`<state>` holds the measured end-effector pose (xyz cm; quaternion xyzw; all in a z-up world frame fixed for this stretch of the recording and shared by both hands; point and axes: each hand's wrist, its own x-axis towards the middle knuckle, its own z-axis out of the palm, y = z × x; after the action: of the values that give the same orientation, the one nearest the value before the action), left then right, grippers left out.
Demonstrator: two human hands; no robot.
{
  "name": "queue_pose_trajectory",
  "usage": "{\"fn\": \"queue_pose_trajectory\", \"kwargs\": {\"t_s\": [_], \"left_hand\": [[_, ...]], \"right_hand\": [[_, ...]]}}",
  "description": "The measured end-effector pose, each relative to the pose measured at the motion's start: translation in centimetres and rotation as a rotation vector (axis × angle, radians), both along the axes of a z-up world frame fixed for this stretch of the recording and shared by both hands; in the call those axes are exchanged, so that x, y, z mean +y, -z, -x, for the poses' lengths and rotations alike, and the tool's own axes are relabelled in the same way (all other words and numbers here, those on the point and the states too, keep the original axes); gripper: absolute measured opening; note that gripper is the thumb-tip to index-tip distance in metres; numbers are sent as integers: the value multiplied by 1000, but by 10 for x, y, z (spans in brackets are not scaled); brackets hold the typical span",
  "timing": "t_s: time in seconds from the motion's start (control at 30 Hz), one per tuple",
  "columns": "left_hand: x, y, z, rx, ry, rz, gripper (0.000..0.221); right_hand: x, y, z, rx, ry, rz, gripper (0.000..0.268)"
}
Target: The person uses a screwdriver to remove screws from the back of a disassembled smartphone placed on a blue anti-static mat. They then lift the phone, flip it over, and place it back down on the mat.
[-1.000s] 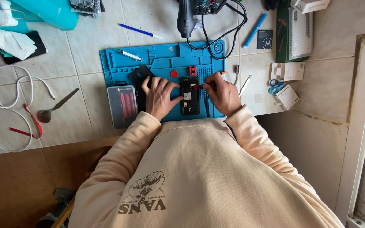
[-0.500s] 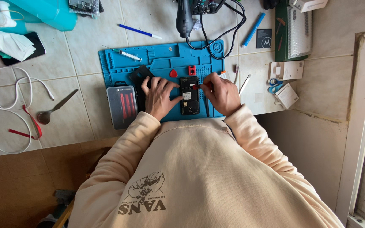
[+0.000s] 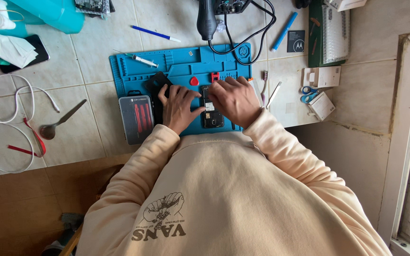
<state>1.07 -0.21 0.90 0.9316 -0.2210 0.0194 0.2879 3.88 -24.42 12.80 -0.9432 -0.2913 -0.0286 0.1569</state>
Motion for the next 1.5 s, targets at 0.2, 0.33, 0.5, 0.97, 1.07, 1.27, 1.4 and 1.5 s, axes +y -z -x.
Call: {"fn": "queue_pose_trajectory", "kwargs": {"t_s": [0.2,0.33,0.5,0.97,1.07,1.27,1.4,1.5], "left_hand": [[-1,1,-1,-44,-4,-47,48],[0,7,0,-14,-7,-28,48],[-1,5,0,3,-12,-25,49],[0,2,-3,11,15,-43,47],[-1,1,-4,15,16,-32,47],[-4,3,-8,-16,66,-72,47],[-4,6,-19,-81,150,-118,35],[-4,14,-33,-151,249,-188,35]], "right_hand": [[12,-13,-10,77,-20,-20,22],[5,2,-13,72,-3,46,13],[5,-29,-12,122,24,-42,21],[-16,-15,-5,259,76,-270,22],[-35,12,2,341,194,-333,25],[-68,22,21,438,432,-365,29],[-78,23,28,448,467,-359,29],[-78,24,31,460,476,-325,28]]}}
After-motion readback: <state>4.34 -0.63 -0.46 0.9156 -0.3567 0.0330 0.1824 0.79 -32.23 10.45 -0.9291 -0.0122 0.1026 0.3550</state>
